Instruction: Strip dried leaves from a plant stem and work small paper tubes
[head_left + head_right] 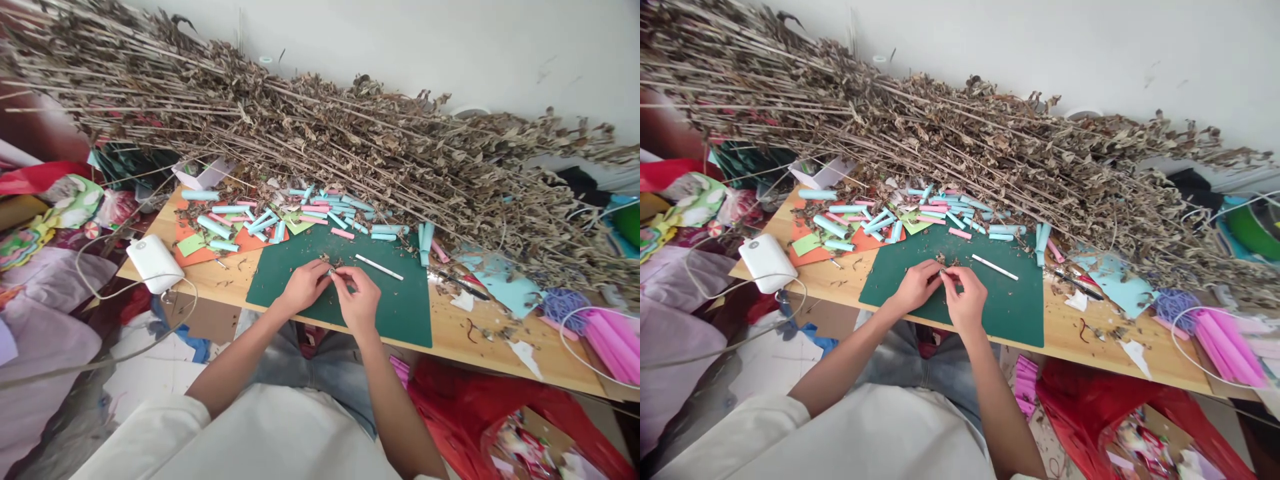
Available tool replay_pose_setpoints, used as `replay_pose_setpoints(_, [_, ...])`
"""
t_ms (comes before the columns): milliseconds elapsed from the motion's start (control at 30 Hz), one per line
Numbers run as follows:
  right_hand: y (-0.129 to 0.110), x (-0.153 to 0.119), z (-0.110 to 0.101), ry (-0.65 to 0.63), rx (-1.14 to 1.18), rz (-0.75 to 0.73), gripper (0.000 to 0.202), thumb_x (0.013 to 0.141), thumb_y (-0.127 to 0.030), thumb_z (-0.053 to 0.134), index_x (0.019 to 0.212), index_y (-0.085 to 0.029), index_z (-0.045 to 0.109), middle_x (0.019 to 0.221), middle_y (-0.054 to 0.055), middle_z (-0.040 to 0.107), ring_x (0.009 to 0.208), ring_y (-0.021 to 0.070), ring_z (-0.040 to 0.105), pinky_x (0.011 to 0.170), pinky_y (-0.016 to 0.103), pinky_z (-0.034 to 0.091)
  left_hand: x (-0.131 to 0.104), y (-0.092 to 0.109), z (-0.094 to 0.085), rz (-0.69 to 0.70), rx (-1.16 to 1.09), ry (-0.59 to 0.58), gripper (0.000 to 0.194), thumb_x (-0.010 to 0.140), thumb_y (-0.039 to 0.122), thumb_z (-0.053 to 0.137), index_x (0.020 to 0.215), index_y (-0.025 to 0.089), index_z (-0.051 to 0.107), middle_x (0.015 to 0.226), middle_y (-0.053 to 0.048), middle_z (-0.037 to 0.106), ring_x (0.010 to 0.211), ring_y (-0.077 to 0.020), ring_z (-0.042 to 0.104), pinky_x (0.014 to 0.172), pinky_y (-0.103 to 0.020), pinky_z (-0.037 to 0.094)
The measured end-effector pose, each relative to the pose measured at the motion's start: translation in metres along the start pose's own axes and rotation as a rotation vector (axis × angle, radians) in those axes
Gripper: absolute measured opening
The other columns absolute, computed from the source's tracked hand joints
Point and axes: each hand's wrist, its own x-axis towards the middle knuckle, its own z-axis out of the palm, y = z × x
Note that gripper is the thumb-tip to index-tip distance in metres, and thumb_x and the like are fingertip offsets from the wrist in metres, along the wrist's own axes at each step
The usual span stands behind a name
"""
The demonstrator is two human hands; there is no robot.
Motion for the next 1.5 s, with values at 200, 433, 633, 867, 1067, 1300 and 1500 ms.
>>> replay_pose_setpoints(200, [0.002, 0.004, -0.007, -0.12, -0.186, -0.179, 0.016, 0.094, -0.025, 0.052, 0.091, -0.021, 0.067, 0.09, 0.007, 0.069, 0.083, 0.0173, 0.065, 0.077, 0.03, 0.054, -0.002, 0.0, 0.0, 0.007, -0.013, -0.007, 0.014, 0.096, 0.023, 0.048, 0.093, 0.017, 0.06, 0.092, -0.006, 0.062, 0.086, -0.0174, 0.06, 0.075, -0.026, 0.047])
replay_pose_setpoints(433, [-0.008, 0.012, -0.02, -0.251, -0.159, -0.08, 0.02, 0.088, -0.029, 0.058, 0.106, -0.021, 0.064, 0.093, 0.007, 0.068, 0.083, 0.018, 0.063, 0.079, 0.032, 0.053, -0.002, -0.002, 0.0, 0.029, 0.011, -0.005, 0.014, 0.095, 0.023, 0.048, 0.094, 0.017, 0.061, 0.091, -0.007, 0.061, 0.085, -0.0172, 0.06, 0.073, -0.026, 0.047])
replay_pose_setpoints(633, [0.004, 0.029, -0.021, -0.434, 0.154, 0.252, 0.026, 0.077, -0.038, 0.069, 0.094, -0.018, 0.07, 0.077, 0.003, 0.065, 0.069, 0.0146, 0.058, 0.061, 0.025, 0.049, -0.002, -0.004, 0.003, 0.014, 0.034, -0.001, 0.017, 0.096, 0.027, 0.05, 0.089, 0.016, 0.062, 0.091, -0.007, 0.062, 0.083, -0.0167, 0.061, 0.073, -0.026, 0.048])
replay_pose_setpoints(867, [0.017, 0.03, -0.012, -0.378, 0.278, 0.257, 0.022, 0.074, -0.036, 0.072, 0.086, -0.018, 0.072, 0.071, 0.0, 0.063, 0.062, 0.0127, 0.055, 0.058, 0.025, 0.046, -0.003, -0.006, 0.004, 0.012, 0.014, 0.001, 0.02, 0.096, 0.029, 0.05, 0.091, 0.015, 0.063, 0.093, -0.008, 0.063, 0.084, -0.0162, 0.062, 0.074, -0.027, 0.05])
replay_pose_setpoints(1067, [0.014, 0.018, -0.014, -0.276, 0.148, 0.067, 0.021, 0.083, -0.037, 0.066, 0.093, -0.02, 0.072, 0.086, 0.005, 0.069, 0.072, 0.0153, 0.063, 0.067, 0.028, 0.054, -0.002, -0.004, 0.002, -0.005, 0.007, 0.005, 0.018, 0.096, 0.027, 0.05, 0.092, 0.016, 0.064, 0.092, -0.007, 0.063, 0.085, -0.0167, 0.063, 0.076, -0.027, 0.05])
replay_pose_setpoints(1300, [0.02, 0.005, -0.02, -0.221, -0.42, -0.416, 0.027, 0.092, -0.025, 0.056, 0.115, -0.025, 0.069, 0.097, 0.008, 0.071, 0.087, 0.0177, 0.067, 0.08, 0.03, 0.054, -0.003, -0.004, 0.002, -0.028, -0.005, 0.016, 0.016, 0.095, 0.025, 0.052, 0.094, 0.016, 0.064, 0.094, -0.007, 0.065, 0.087, -0.0171, 0.062, 0.077, -0.027, 0.049])
replay_pose_setpoints(1500, [0.012, 0.012, -0.029, -0.15, -0.29, -0.361, 0.021, 0.091, -0.026, 0.056, 0.107, -0.024, 0.069, 0.111, 0.01, 0.065, 0.088, 0.0174, 0.065, 0.077, 0.031, 0.056, -0.001, -0.001, 0.0, -0.028, 0.0, 0.02, 0.022, 0.096, 0.031, 0.051, 0.09, 0.017, 0.065, 0.09, -0.006, 0.065, 0.084, -0.0164, 0.062, 0.075, -0.026, 0.049])
